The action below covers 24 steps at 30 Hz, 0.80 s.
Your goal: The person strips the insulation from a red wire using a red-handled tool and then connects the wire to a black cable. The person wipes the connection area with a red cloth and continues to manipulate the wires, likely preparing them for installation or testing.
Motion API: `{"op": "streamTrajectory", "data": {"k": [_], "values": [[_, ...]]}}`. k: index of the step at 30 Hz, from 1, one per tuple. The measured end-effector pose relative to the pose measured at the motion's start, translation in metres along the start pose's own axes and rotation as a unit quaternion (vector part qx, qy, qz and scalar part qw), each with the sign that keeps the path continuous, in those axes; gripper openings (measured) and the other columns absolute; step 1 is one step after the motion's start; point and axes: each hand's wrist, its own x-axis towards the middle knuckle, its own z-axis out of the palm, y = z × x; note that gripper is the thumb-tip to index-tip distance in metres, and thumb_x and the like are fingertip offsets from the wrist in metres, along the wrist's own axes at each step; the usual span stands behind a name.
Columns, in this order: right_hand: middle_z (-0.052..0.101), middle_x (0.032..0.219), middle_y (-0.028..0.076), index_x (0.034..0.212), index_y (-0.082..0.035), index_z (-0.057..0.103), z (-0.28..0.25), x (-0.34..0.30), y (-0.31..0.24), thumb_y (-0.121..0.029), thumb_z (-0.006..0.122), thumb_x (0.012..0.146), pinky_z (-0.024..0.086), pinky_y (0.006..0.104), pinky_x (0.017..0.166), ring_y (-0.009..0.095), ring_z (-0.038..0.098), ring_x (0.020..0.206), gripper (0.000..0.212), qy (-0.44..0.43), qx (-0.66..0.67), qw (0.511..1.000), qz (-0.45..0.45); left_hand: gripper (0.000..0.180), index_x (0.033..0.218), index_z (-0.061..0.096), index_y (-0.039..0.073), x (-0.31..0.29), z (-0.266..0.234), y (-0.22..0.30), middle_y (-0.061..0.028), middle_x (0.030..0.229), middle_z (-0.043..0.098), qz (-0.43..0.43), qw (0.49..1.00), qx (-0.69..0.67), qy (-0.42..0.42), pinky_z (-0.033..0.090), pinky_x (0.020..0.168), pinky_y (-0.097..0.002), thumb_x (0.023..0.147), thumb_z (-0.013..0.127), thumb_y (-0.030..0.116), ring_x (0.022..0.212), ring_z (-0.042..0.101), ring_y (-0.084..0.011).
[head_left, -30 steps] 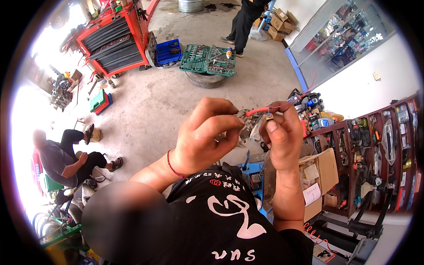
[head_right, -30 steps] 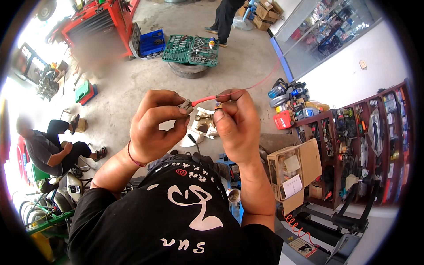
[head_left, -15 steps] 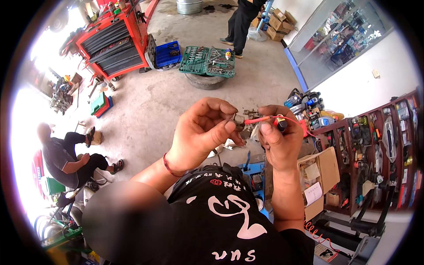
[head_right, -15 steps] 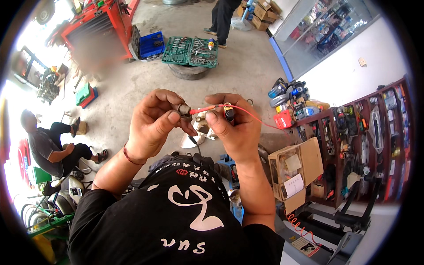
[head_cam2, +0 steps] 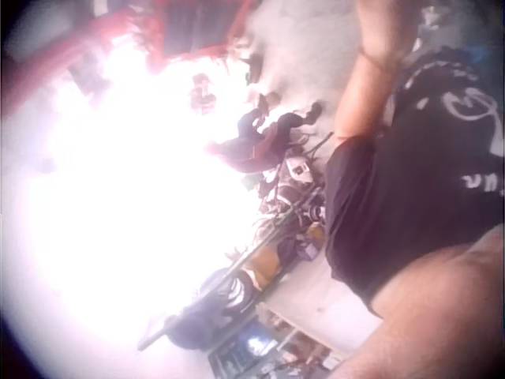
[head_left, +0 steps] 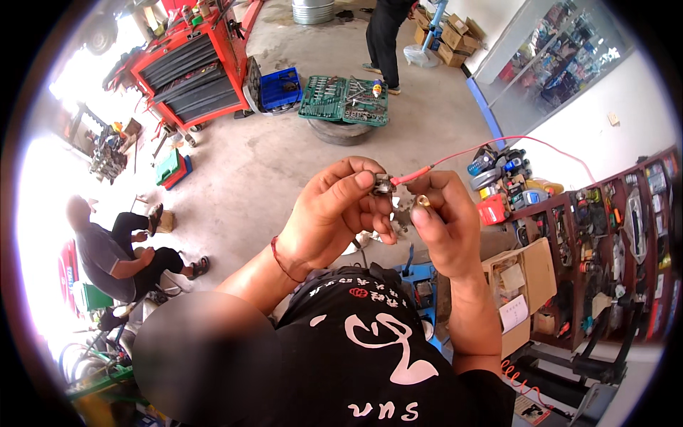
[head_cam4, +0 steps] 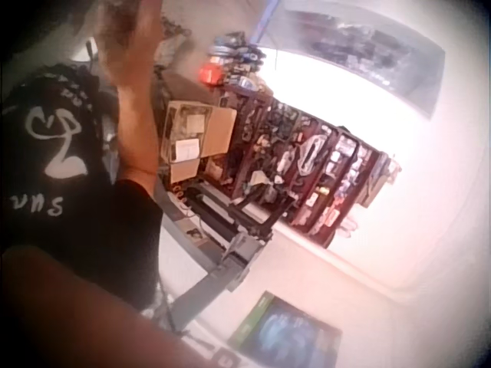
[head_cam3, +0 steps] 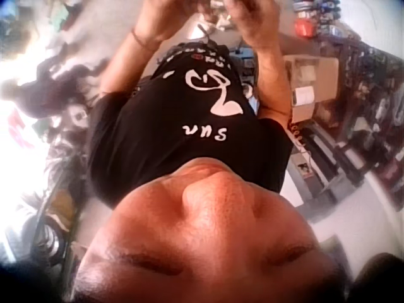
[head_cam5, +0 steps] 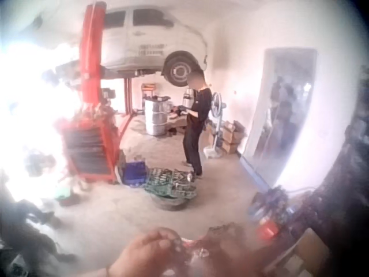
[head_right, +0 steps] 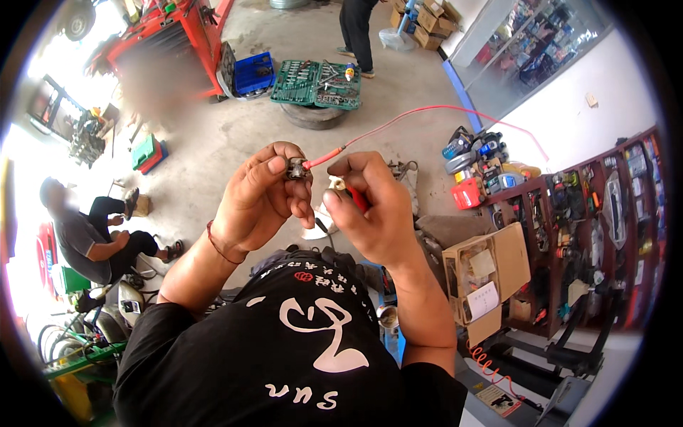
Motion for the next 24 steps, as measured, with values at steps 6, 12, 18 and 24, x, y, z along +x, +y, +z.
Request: {"op": "streamTrajectory", "data": {"k": [6,12,18,24], "values": [[0.050,0.061,0.000,0.117,0.002,0.049,-0.001,0.010,-0.014,-0.017,0.060,0.093,0.033,0.0243,0.050,0.007,0.040,0.055,0.032,0.005,-0.099,0.995,-0.024,0.035,0.112,0.049,0.001,0.001,0.000,0.001,-0.0138,0.087,0.064,0.001,1.000,0.007,0.010,0.058,0.061,-0.0399,0.098,0.057,0.032,0.066,0.066,-0.0209],[0.050,0.062,0.000,0.123,0.002,0.048,-0.003,0.012,-0.022,-0.015,0.059,0.095,0.032,0.0233,0.050,0.006,0.040,0.055,0.035,0.010,-0.097,0.995,-0.024,0.036,0.112,0.049,0.001,0.003,0.000,0.000,-0.0141,0.087,0.064,-0.002,1.000,0.007,0.014,0.058,0.060,-0.0398,0.097,0.058,0.032,0.066,0.066,-0.0207],[0.051,0.064,0.000,0.125,0.001,0.048,-0.004,0.011,-0.012,-0.018,0.059,0.096,0.033,0.0237,0.052,0.005,0.040,0.056,0.036,-0.007,-0.069,0.998,-0.009,0.034,0.112,0.049,0.001,0.009,0.000,0.001,-0.0142,0.088,0.064,0.000,1.000,0.012,0.009,0.058,0.062,-0.0403,0.097,0.059,0.030,0.067,0.067,-0.0223],[0.049,0.064,-0.003,0.126,0.002,0.048,-0.007,0.011,-0.006,-0.021,0.056,0.099,0.034,0.0222,0.056,0.004,0.042,0.061,0.036,0.001,-0.024,1.000,0.010,0.028,0.113,0.049,0.000,0.012,-0.006,-0.005,-0.0112,0.096,0.062,0.132,0.980,0.152,-0.011,0.058,0.072,-0.0376,0.092,0.066,0.009,0.083,0.068,-0.0219]]}}
